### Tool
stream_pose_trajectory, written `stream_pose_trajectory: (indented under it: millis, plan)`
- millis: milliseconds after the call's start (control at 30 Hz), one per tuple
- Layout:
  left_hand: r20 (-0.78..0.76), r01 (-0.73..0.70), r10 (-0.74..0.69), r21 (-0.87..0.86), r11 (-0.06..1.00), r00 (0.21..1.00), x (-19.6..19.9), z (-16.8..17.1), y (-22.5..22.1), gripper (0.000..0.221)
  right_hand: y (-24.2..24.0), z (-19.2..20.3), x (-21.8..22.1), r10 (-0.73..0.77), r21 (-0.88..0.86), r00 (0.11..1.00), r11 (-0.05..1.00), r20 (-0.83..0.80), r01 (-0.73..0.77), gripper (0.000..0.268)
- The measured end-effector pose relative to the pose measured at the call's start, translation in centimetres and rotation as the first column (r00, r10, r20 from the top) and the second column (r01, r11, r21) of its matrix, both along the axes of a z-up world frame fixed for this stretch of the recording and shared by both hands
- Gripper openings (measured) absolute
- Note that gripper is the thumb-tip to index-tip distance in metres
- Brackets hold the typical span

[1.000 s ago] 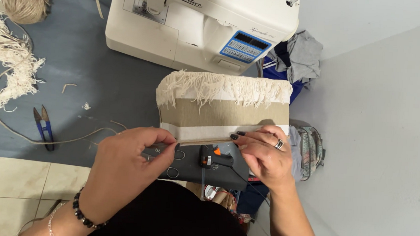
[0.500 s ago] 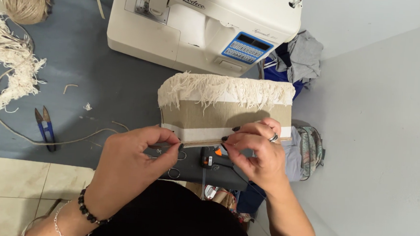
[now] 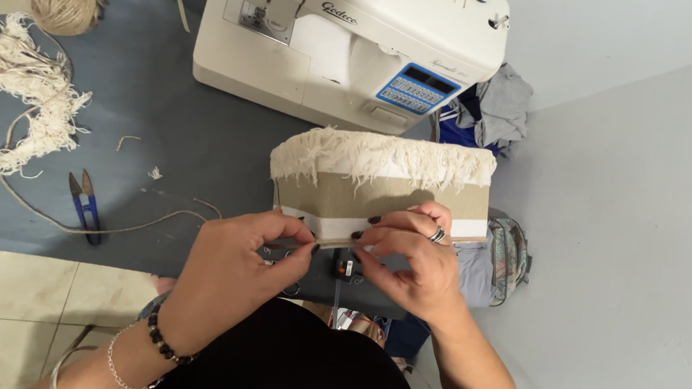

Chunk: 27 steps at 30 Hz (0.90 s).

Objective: Decorating a box by applying hot glue and attaching decorative fringe

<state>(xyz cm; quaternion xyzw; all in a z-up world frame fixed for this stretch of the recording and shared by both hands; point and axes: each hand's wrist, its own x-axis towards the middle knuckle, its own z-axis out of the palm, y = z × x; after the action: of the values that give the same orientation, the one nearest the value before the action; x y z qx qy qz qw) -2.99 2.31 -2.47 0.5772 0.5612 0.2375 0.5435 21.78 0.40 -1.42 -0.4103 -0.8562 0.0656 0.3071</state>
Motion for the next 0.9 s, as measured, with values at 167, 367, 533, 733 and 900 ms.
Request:
stream_pose_trajectory:
  millis: [167,367,533,733,900]
  plan:
    - [0.033,-0.002,0.001,0.015,1.000,0.999,-0.2,0.0,0.1,0.010,-0.1,0.0,-1.2,-0.037,0.046,0.994,0.998,0.107,0.032,0.011]
    - [0.021,0.059,-0.058,-0.051,0.997,0.998,-0.7,0.3,0.6,0.015,0.4,0.5,-1.5,0.029,0.020,0.999,0.999,0.028,-0.030,0.015]
    - [0.038,0.055,-0.054,-0.033,0.998,0.998,-0.5,0.0,0.6,0.012,0.2,0.9,-2.5,0.023,0.013,0.998,1.000,0.063,-0.024,0.008]
    - [0.057,0.040,-0.042,0.046,0.998,0.997,-0.6,-0.5,0.9,0.011,0.0,0.6,-2.7,0.025,0.045,0.980,0.998,0.198,-0.034,0.009]
    - [0.062,0.024,-0.025,0.022,0.999,0.998,-0.5,-0.7,0.9,0.012,0.6,0.7,-3.2,0.047,0.013,0.999,0.999,0.020,-0.047,0.028]
